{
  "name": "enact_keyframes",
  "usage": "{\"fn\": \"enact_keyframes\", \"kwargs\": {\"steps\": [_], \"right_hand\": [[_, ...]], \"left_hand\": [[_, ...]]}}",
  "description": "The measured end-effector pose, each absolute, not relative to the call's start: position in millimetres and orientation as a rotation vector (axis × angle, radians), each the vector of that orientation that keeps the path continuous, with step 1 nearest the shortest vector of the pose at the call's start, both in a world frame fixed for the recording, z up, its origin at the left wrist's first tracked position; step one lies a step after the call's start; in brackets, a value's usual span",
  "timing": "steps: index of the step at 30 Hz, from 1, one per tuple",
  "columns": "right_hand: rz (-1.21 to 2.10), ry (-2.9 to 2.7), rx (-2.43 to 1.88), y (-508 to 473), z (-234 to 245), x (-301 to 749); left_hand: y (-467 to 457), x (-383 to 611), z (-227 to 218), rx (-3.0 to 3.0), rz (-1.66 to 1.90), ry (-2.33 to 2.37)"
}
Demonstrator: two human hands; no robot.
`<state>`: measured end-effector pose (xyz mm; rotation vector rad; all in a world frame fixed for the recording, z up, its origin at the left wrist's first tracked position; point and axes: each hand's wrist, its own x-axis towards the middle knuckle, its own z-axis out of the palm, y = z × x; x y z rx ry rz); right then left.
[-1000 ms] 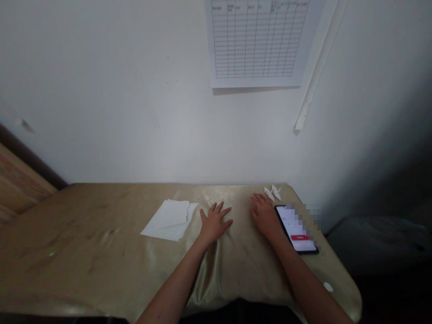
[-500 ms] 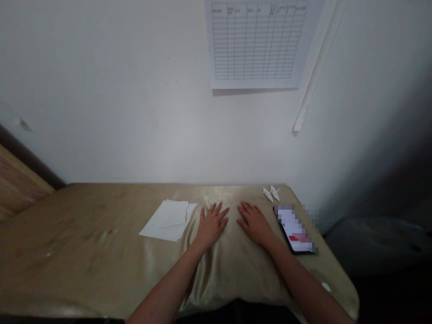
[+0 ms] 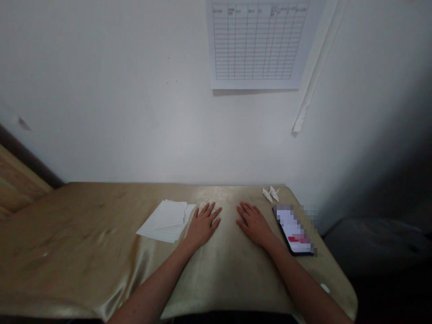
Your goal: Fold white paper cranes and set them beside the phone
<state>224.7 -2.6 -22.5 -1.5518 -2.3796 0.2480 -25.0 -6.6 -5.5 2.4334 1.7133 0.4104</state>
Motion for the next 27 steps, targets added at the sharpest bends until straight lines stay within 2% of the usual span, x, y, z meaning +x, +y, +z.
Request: {"fn": "enact_keyframes", "kwargs": {"steps": [5,12,27], "right_hand": [[0.256,-2.373,-1.558,-3,-22,224],[0.282,-2.374,-1.569,-2,-21,224],[0.313,-2.352,-1.580,-3,-19,224]], "left_hand": [[-3,-43,-4,2.493,0.412,1.742],[-5,-103,16,2.393,0.447,2.135],[-14,-128,17,2.116,0.320,2.223]]}}
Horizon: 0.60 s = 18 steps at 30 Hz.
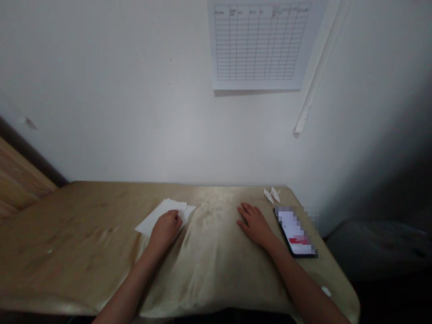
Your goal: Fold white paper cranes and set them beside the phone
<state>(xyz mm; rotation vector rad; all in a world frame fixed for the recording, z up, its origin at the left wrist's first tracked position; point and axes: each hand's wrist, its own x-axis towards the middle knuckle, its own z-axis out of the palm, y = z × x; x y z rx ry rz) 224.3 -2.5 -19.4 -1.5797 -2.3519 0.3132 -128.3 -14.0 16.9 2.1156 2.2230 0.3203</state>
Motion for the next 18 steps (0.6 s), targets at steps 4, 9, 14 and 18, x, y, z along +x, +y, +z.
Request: {"fn": "enact_keyframes", "kwargs": {"steps": [4,9,14,18], "right_hand": [[0.334,-2.350,-1.575,-2.5,-19.8,224.6],[0.317,-2.339,-1.557,-2.1,-21.4,225.4],[0.311,-2.341,-1.550,-1.7,-22.5,225.7],[0.324,-2.352,-1.563,-1.9,-21.6,225.9]], "left_hand": [[-11.0,-128.7,18.5,2.083,0.277,2.262],[-11.0,-127.5,17.2,2.037,0.305,2.270],[-12.3,-129.2,16.0,1.981,0.374,2.273],[-12.9,-132.5,15.8,1.881,0.489,2.269]]}}
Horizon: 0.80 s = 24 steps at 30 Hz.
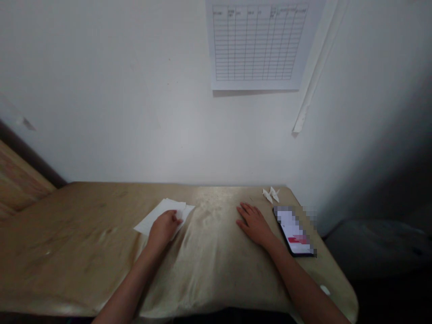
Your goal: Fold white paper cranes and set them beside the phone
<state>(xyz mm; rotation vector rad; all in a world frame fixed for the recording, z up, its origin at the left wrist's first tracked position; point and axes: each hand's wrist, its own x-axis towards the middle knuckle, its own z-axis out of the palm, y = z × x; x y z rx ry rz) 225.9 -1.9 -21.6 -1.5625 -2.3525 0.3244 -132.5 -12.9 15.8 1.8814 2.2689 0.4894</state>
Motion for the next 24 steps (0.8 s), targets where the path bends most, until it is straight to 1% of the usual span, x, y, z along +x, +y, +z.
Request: {"fn": "enact_keyframes", "kwargs": {"steps": [7,18,24], "right_hand": [[0.328,-2.348,-1.568,-2,-20,226],[0.358,-2.339,-1.556,-1,-20,227],[0.355,-2.335,-1.545,-1,-21,228]], "left_hand": [[-11,-140,15,1.735,0.545,2.264],[-3,-157,19,1.696,0.663,2.091],[1,-161,16,1.734,0.609,2.137]]}}
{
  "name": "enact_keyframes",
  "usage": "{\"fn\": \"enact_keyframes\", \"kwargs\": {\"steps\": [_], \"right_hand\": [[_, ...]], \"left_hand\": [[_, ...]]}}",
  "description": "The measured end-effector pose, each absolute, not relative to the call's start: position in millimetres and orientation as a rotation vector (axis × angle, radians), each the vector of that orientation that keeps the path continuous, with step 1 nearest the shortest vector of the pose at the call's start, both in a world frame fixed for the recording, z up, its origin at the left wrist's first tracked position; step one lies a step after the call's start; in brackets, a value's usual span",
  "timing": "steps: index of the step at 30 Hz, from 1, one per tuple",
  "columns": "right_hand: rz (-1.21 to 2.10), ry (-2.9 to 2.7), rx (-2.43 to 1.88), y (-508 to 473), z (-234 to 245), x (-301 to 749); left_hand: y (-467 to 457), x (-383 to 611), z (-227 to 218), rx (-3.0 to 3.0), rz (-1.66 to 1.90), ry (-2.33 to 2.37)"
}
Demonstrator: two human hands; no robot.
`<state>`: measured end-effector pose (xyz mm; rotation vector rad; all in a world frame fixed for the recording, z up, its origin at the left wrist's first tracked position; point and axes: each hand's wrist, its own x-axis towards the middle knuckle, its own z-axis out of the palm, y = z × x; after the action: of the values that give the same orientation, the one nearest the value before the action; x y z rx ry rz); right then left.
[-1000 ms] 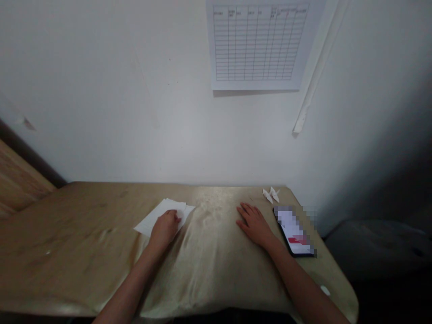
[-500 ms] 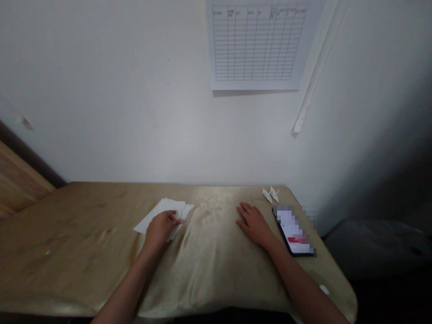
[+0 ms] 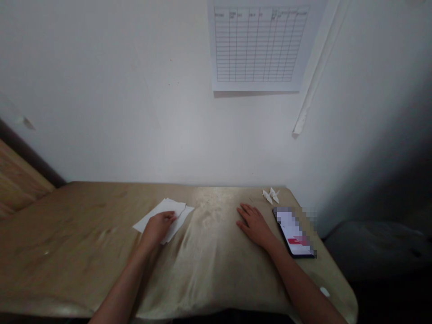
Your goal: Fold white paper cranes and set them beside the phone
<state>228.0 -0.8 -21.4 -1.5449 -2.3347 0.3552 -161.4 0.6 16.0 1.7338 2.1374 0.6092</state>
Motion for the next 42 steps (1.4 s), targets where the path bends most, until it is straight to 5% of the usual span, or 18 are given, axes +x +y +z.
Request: {"fn": "enact_keyframes", "kwargs": {"steps": [42], "right_hand": [[0.353,-2.319,-1.516,0,-24,230]], "left_hand": [[1,-161,22,1.556,0.753,2.203]]}}
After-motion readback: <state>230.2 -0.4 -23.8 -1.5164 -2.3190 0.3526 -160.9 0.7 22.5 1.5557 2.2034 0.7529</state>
